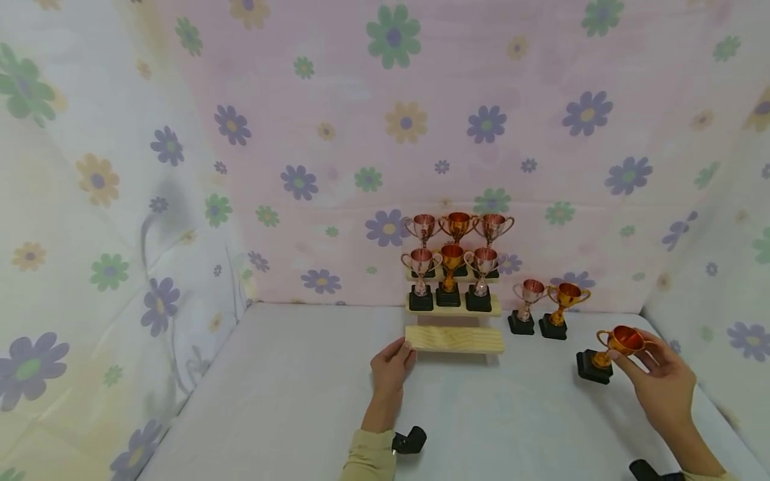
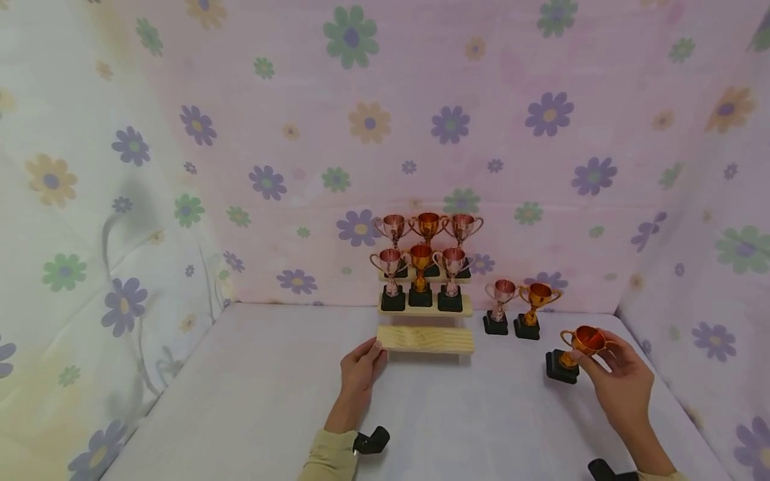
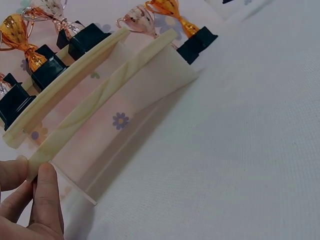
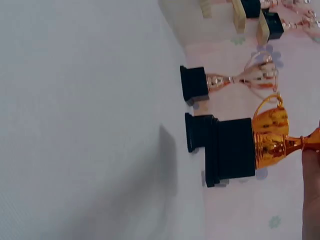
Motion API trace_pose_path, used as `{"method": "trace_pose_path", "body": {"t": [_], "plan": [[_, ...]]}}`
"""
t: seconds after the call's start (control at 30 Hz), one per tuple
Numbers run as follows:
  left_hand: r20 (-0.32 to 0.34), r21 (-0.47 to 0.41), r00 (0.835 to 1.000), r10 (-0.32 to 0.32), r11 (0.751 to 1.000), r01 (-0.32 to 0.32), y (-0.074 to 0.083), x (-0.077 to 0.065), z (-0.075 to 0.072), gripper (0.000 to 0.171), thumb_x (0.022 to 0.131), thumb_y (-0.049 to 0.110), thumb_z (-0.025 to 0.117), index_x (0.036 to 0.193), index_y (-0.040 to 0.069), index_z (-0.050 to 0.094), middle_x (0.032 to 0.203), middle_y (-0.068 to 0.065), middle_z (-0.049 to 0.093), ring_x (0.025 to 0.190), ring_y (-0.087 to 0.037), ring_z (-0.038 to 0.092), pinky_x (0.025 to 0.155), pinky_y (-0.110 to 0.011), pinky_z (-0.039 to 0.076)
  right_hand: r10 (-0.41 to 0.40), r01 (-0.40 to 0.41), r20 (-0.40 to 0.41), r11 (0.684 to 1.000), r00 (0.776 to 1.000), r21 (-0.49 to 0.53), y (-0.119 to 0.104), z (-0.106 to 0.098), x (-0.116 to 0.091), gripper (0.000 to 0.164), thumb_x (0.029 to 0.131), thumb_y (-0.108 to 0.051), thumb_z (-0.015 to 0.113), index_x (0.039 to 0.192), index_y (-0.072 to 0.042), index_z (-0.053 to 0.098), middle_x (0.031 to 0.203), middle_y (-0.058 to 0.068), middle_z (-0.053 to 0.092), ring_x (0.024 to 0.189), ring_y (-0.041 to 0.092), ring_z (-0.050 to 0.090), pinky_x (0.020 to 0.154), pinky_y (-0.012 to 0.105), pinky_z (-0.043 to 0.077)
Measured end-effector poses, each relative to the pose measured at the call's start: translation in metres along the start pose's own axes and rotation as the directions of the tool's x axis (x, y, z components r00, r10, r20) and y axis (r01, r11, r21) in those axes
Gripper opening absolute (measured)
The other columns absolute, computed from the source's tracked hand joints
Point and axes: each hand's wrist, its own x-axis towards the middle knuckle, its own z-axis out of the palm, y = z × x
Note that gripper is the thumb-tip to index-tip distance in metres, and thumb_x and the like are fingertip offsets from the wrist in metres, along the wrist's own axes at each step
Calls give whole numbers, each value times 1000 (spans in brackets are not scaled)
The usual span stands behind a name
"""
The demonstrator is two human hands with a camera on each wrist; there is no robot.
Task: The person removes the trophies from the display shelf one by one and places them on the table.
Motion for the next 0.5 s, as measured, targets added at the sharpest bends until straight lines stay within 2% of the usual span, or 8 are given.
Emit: {"method": "trace_pose_path", "body": {"t": [0.1, 0.2, 0.27, 0.43, 0.5], "plan": [[0, -6, 1000, -8, 1000, 8, -1, 0, 2, 32, 98, -1, 64, 126, -15, 61, 112, -21, 66, 88, -13, 68, 86, -27, 62, -43, 40, 100, 999, 994, 37, 9, -10, 9, 48, 84, 16, 73, 125, -10, 66, 110, -17, 68, 96, -8, 66, 79, 3, 52], [-3, -4, 1000, -9, 1000, 9, -2, -1, 2, 31, 98, -1, 64, 125, -16, 61, 112, -21, 66, 89, -13, 68, 85, -26, 62, -62, 50, 229, 997, 971, 55, 17, -19, 16, 47, 88, 11, 72, 127, -13, 64, 113, -19, 67, 99, -11, 64, 79, 3, 52], [-11, 0, 1000, -9, 1000, 9, -2, -2, 2, 31, 98, -1, 64, 125, -15, 62, 111, -20, 66, 88, -13, 68, 85, -27, 62, -49, 45, 283, 999, 958, 21, 22, -23, 20, 46, 90, 7, 72, 130, -15, 62, 114, -22, 66, 99, -13, 63, 78, 2, 52], [-12, 7, 1000, 3, 1000, -3, -2, -3, 1, 31, 98, -1, 64, 125, -15, 62, 113, -22, 66, 90, -14, 69, 87, -29, 62, 21, 20, 295, 990, 955, -137, 30, -25, 31, 44, 94, -7, 73, 133, -22, 59, 112, -30, 59, 96, -20, 57, 75, 0, 50], [-9, 10, 1000, 2, 1000, -2, -2, -2, 0, 31, 98, -1, 64, 125, -15, 62, 114, -22, 66, 90, -14, 69, 88, -28, 62, 36, 10, 292, 988, 956, -155, 34, -24, 37, 44, 94, -10, 73, 133, -24, 58, 111, -32, 58, 95, -22, 56, 75, 0, 50]]}}
